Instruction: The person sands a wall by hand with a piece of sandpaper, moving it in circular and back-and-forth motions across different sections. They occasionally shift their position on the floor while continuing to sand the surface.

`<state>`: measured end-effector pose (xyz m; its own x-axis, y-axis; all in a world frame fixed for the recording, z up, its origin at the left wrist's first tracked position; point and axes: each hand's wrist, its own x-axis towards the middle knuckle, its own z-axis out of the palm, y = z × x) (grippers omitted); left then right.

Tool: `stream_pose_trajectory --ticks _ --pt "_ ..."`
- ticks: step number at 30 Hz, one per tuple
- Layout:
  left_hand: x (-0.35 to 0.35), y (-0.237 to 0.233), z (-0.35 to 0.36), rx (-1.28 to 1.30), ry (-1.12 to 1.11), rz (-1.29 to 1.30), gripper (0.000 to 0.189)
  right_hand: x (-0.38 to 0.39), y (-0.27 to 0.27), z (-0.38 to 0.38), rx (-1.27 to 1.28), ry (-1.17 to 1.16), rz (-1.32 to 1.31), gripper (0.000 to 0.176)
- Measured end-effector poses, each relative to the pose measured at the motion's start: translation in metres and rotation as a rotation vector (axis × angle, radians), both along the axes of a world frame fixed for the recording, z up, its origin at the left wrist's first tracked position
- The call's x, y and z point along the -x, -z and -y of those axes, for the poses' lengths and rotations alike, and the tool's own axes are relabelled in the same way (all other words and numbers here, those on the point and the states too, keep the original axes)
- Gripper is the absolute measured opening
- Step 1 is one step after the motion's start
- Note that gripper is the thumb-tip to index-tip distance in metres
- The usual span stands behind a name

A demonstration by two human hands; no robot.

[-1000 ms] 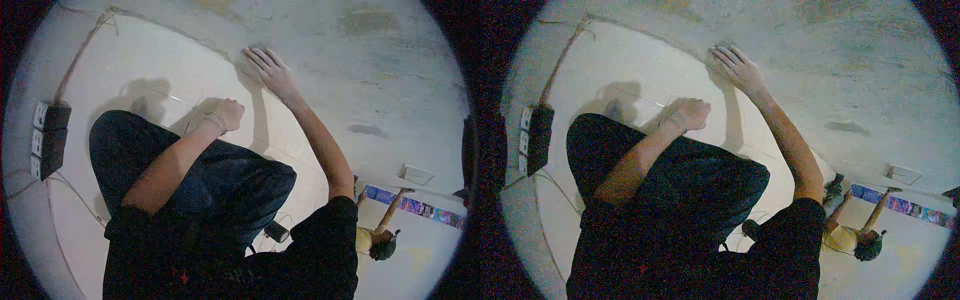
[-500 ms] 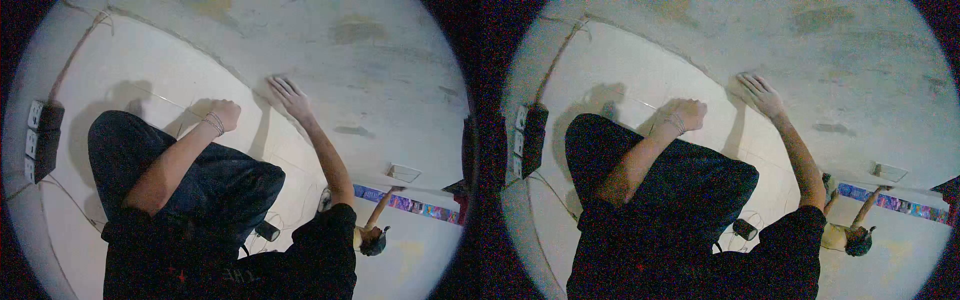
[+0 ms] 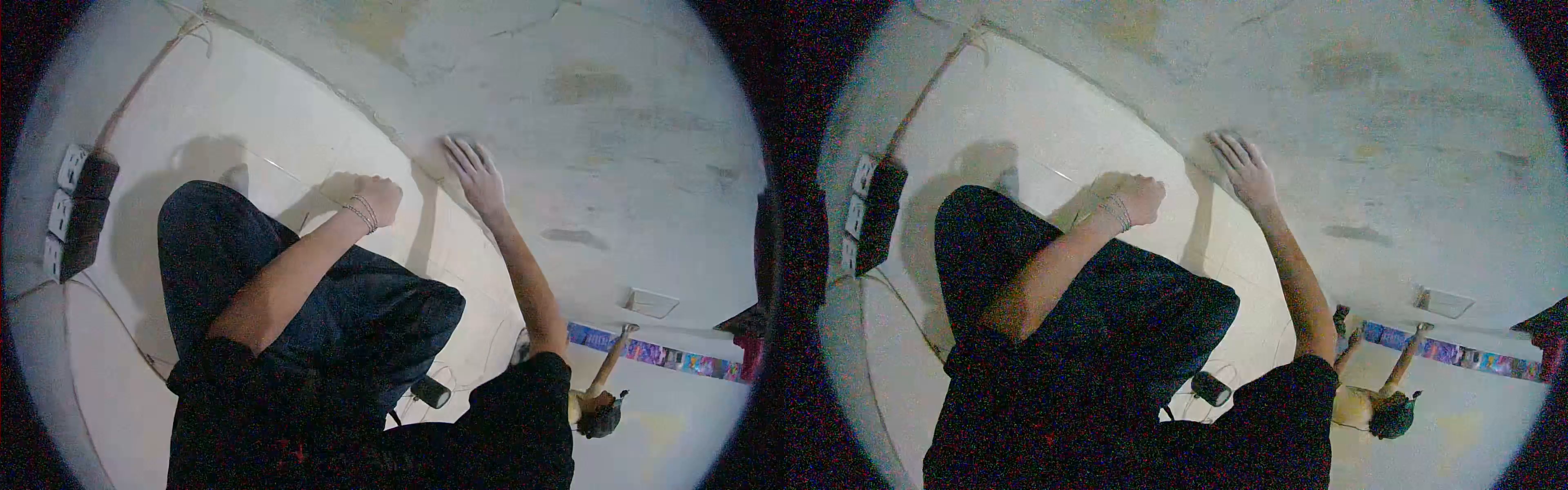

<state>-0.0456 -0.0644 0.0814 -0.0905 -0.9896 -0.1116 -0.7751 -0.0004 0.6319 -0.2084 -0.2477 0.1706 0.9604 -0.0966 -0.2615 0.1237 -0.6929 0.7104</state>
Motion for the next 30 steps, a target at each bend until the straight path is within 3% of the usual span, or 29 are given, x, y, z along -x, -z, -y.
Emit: stream_pose_trajectory --ticks 4,10,13,17,24,30 --pt "0.009 0.000 0.007 -0.090 -0.001 -0.008 0.023 -0.011 0.001 -0.004 -0.040 0.045 0.022 0.061" --pt "0.004 -0.008 0.003 -0.070 -0.008 0.056 0.022 -0.115 0.017 -0.024 -0.114 -0.056 0.140 0.063" --pt "-0.006 -0.010 0.000 0.052 -0.024 0.000 0.022 -0.134 0.009 -0.029 -0.061 -0.099 0.126 0.062" --pt "-0.013 -0.021 -0.006 0.030 -0.012 0.031 0.022 -0.103 -0.011 -0.027 -0.002 -0.057 0.067 0.061" --pt "-0.004 -0.008 0.003 -0.030 -0.075 0.046 0.020 0.030 -0.029 -0.004 0.003 0.073 0.076 0.060" --pt "-0.001 -0.009 0.007 -0.032 -0.077 0.037 0.022 -0.031 -0.035 -0.014 -0.060 0.052 0.130 0.065"
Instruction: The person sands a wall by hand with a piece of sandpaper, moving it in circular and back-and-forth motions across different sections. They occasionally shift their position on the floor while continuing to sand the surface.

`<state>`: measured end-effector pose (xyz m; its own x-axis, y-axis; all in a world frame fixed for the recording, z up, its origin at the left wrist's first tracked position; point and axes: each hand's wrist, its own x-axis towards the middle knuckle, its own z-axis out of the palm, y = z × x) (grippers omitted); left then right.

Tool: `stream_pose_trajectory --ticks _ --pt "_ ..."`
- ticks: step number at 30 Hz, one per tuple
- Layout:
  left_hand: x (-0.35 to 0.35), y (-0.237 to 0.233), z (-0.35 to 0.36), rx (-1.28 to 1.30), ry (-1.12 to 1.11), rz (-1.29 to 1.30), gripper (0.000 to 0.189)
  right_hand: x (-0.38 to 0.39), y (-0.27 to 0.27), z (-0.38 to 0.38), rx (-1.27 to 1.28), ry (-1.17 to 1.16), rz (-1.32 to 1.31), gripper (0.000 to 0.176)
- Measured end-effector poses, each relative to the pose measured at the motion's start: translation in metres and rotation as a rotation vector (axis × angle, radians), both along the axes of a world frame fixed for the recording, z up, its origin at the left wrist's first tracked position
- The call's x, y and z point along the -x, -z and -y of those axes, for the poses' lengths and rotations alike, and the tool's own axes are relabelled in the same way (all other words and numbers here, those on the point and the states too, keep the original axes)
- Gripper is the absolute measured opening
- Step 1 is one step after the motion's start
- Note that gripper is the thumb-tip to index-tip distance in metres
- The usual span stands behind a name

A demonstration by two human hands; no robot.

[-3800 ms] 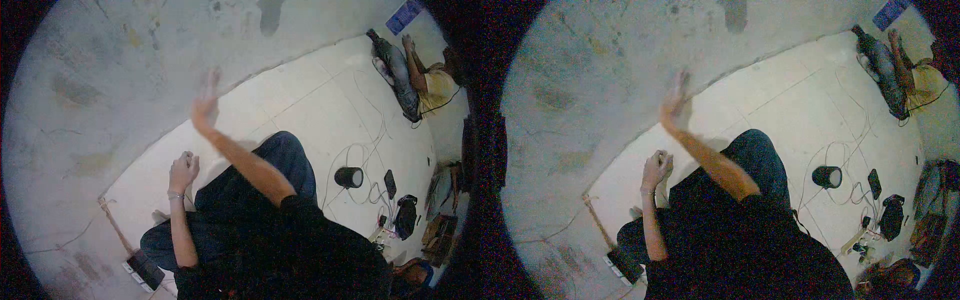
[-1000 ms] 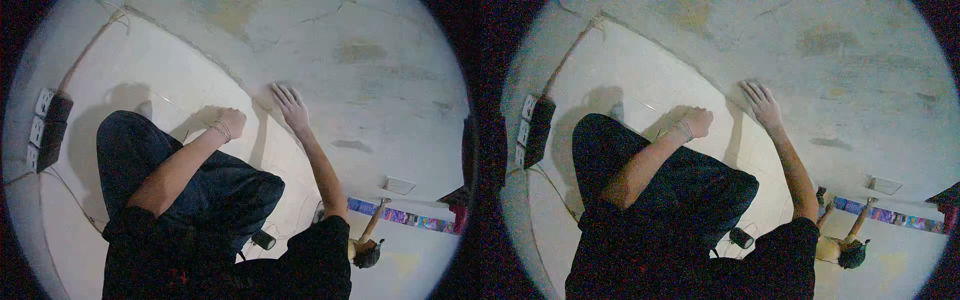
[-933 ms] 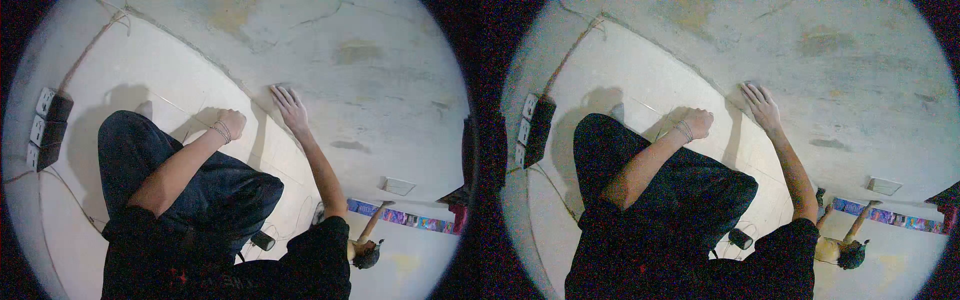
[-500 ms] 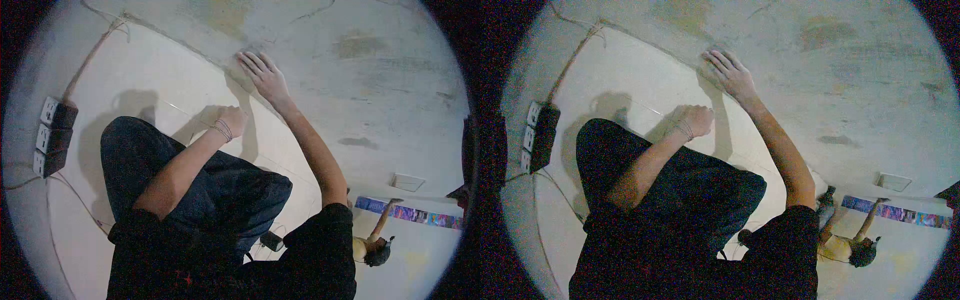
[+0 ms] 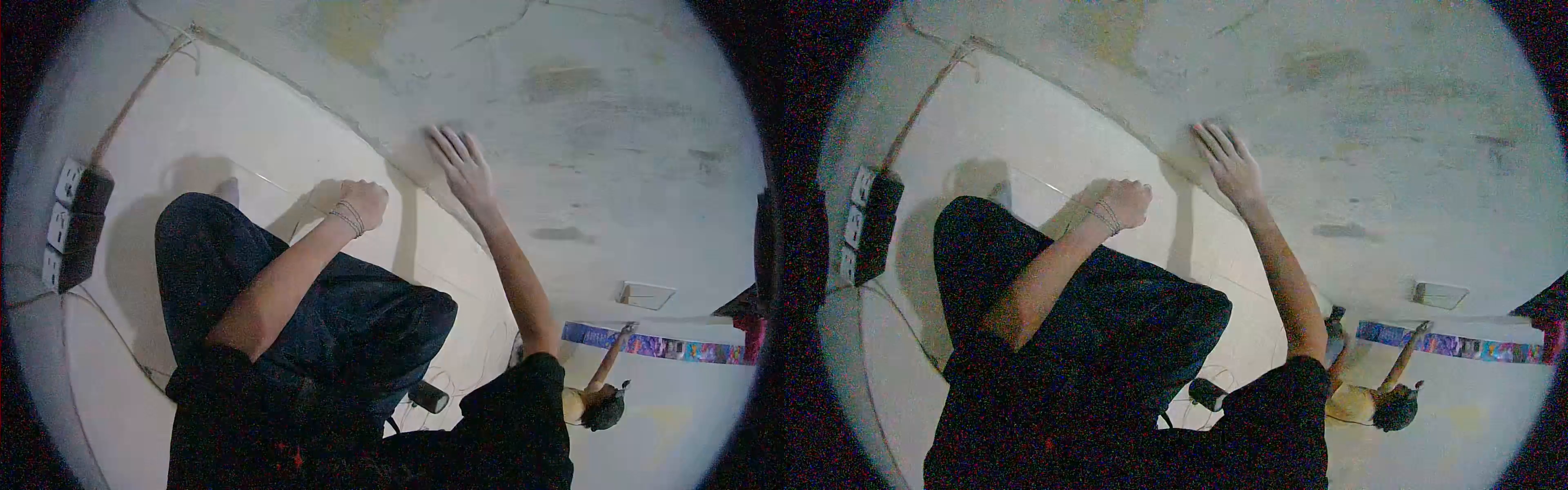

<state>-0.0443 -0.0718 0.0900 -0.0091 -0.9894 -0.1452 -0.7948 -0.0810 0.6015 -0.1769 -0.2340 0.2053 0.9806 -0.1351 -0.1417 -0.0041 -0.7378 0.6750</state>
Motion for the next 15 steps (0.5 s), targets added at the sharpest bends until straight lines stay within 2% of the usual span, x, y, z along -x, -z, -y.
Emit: stream_pose_trajectory --ticks 3,7,11,13,15 --pt "0.001 0.005 -0.003 0.014 -0.008 0.018 0.021 -0.061 0.006 -0.010 -0.017 -0.088 0.077 0.063" --pt "-0.001 0.020 -0.003 0.099 -0.031 0.025 0.022 -0.069 0.018 -0.008 -0.059 -0.113 0.148 0.063" --pt "-0.009 0.008 -0.007 0.043 -0.035 0.020 0.023 -0.008 0.015 0.000 0.046 -0.077 0.087 0.059" --pt "-0.011 0.006 -0.007 0.024 -0.027 0.011 0.023 0.040 0.007 0.002 0.020 0.024 0.016 0.059" --pt "-0.018 -0.004 -0.011 -0.014 0.036 0.009 0.025 0.096 0.008 0.017 -0.020 0.072 0.066 0.059"
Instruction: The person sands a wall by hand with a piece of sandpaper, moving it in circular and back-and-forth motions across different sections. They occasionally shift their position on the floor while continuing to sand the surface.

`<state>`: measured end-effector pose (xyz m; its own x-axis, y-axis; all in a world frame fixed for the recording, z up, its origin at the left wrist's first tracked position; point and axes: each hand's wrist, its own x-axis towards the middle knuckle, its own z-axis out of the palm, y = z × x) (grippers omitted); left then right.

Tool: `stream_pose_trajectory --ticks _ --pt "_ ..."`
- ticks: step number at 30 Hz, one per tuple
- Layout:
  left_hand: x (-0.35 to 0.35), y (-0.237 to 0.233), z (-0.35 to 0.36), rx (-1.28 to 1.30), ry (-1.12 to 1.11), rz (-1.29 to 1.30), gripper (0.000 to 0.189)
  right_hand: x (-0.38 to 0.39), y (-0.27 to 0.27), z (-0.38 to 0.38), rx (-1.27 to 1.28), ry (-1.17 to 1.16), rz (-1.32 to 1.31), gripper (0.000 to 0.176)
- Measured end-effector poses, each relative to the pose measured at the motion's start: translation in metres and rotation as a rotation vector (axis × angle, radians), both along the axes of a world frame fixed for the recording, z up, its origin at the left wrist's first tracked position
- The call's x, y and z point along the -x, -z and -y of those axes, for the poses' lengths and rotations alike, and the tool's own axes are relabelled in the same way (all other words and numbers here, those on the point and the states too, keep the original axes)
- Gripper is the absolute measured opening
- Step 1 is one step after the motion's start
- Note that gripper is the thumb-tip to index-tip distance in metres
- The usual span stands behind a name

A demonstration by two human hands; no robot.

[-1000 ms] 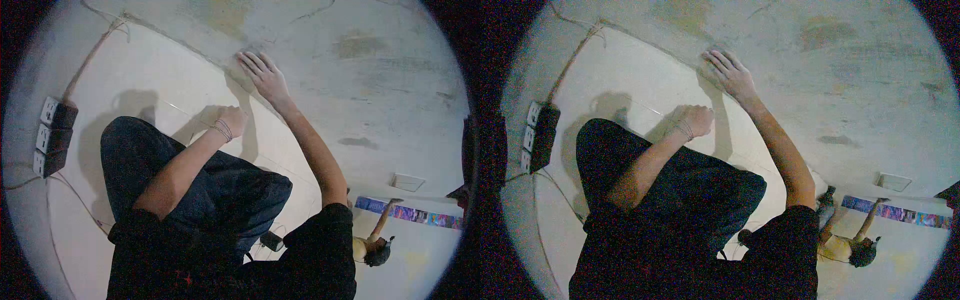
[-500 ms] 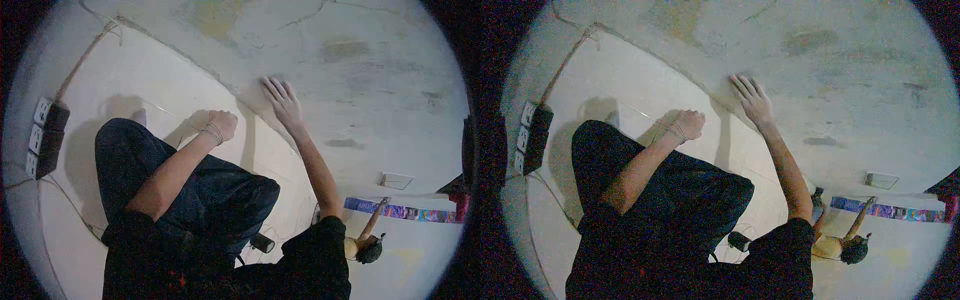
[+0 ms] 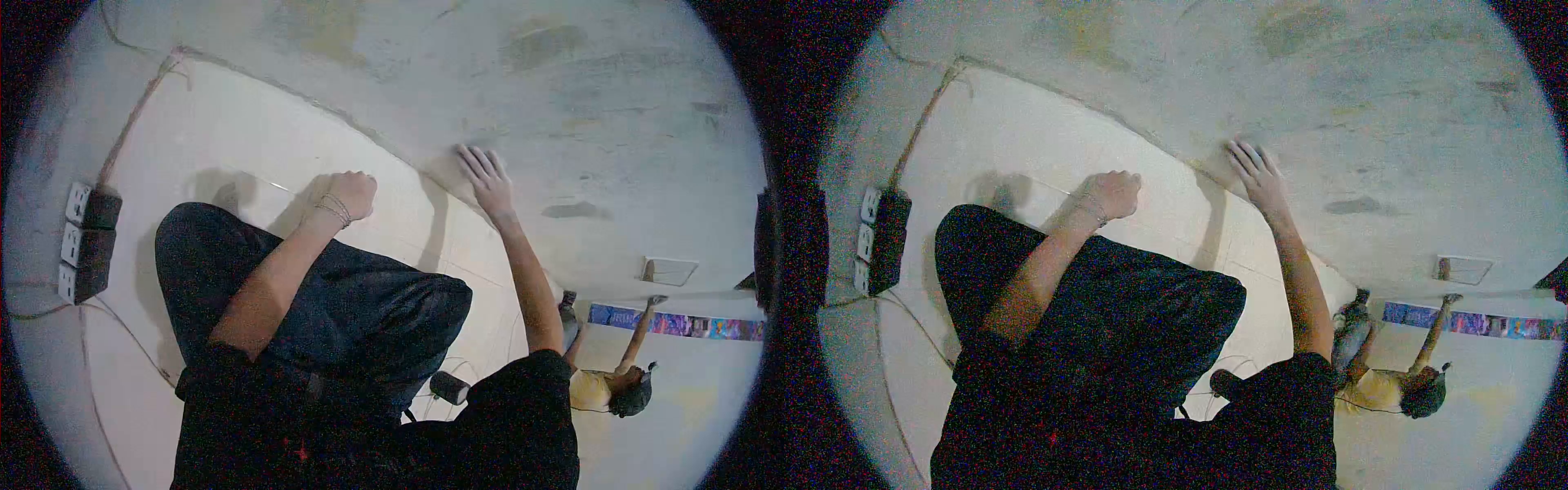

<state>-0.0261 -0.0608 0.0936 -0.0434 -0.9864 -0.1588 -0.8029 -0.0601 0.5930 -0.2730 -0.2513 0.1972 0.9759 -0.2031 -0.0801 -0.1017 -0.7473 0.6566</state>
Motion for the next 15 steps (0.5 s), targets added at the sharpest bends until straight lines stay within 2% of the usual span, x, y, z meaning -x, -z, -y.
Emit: stream_pose_trajectory --ticks 3,5,9,11,12,15 --pt "-0.005 -0.010 -0.004 -0.019 0.044 0.006 0.028 0.068 -0.009 -0.006 0.034 0.197 -0.008 0.060" --pt "-0.004 -0.009 -0.004 -0.001 0.028 0.017 0.027 0.092 -0.005 -0.014 0.001 0.280 0.077 0.062" --pt "0.000 0.016 0.006 -0.012 0.005 0.068 0.026 0.104 0.016 -0.030 -0.125 0.463 0.321 0.069" --pt "0.001 0.019 0.004 -0.007 0.010 0.104 0.026 0.098 0.040 -0.043 -0.266 0.445 0.670 0.076" --pt "0.002 0.019 0.001 0.014 0.011 0.124 0.026 0.091 0.051 -0.052 -0.485 0.486 0.992 0.065" --pt "-0.002 0.021 0.001 0.000 0.068 0.111 0.026 0.060 0.058 -0.070 -0.542 0.726 1.554 0.050"
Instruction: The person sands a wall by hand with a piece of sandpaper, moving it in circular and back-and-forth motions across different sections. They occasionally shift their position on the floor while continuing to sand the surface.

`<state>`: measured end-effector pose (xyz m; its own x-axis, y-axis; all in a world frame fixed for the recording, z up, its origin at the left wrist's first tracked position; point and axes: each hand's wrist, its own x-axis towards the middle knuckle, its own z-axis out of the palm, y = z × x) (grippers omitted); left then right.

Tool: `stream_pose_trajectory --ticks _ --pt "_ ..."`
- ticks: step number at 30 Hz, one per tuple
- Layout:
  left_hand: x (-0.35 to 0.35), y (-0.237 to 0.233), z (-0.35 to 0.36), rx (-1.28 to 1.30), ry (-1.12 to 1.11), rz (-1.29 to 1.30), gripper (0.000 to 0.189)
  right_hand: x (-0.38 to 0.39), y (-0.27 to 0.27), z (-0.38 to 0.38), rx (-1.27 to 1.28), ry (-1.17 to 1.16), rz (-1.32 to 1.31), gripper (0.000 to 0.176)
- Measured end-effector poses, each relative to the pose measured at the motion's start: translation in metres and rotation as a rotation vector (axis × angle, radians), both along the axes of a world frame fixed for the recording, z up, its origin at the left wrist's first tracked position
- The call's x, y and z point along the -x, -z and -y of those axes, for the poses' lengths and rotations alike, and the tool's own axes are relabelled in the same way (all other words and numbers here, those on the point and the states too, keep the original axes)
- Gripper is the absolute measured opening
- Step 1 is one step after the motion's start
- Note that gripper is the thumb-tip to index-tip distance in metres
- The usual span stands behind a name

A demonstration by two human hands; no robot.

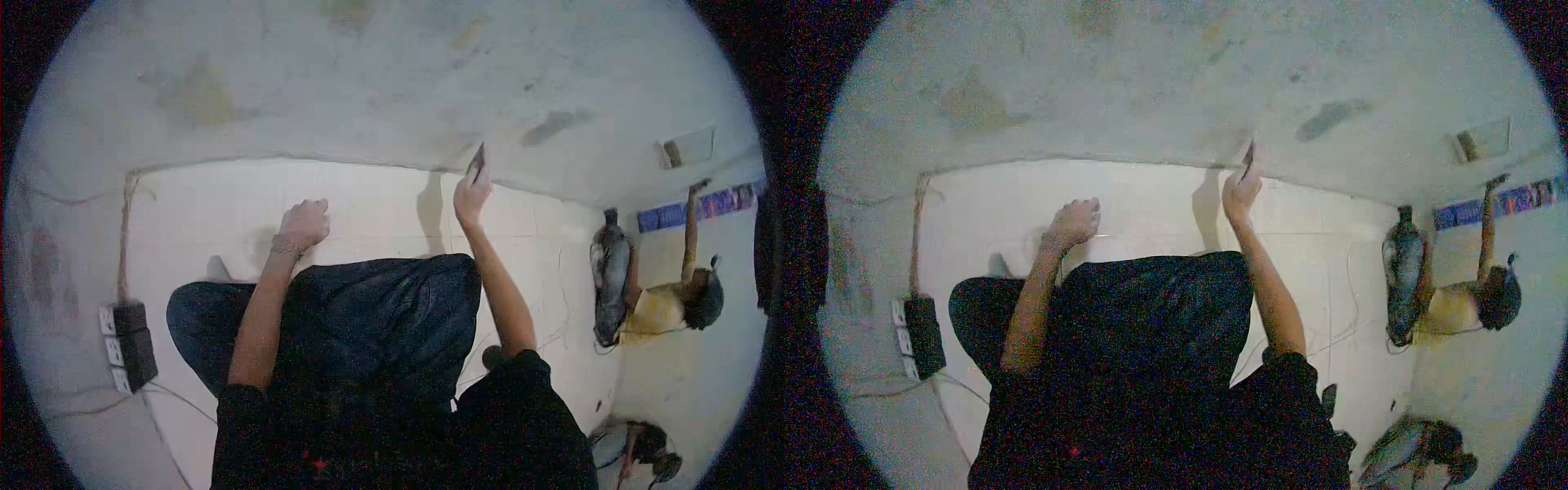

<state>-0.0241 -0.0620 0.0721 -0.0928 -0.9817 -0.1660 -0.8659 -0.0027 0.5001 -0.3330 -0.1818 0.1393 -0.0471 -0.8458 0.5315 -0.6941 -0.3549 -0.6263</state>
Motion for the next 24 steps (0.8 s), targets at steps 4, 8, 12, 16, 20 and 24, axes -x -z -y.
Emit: stream_pose_trajectory --ticks 4,8,12,16,20,24 --pt "-0.001 0.023 -0.004 0.065 0.019 0.011 0.025 -0.018 0.013 0.038 -0.015 0.270 0.745 0.045" --pt "-0.007 0.021 -0.007 0.134 0.090 -0.002 0.026 -0.042 -0.001 0.059 0.068 0.455 0.882 0.052" --pt "0.005 0.002 -0.009 0.072 0.020 0.025 0.026 -0.020 0.014 0.076 0.062 0.487 0.963 0.055" --pt "0.009 -0.010 -0.002 -0.065 0.015 -0.058 0.028 0.034 0.034 0.128 0.148 0.515 1.019 0.054" --pt "0.014 -0.009 -0.003 0.185 0.097 -0.069 0.022 0.052 0.042 0.131 0.146 0.456 1.107 0.050" --pt "0.016 -0.005 0.002 0.135 0.100 -0.140 0.023 0.026 0.038 0.114 0.030 0.613 0.506 0.049"
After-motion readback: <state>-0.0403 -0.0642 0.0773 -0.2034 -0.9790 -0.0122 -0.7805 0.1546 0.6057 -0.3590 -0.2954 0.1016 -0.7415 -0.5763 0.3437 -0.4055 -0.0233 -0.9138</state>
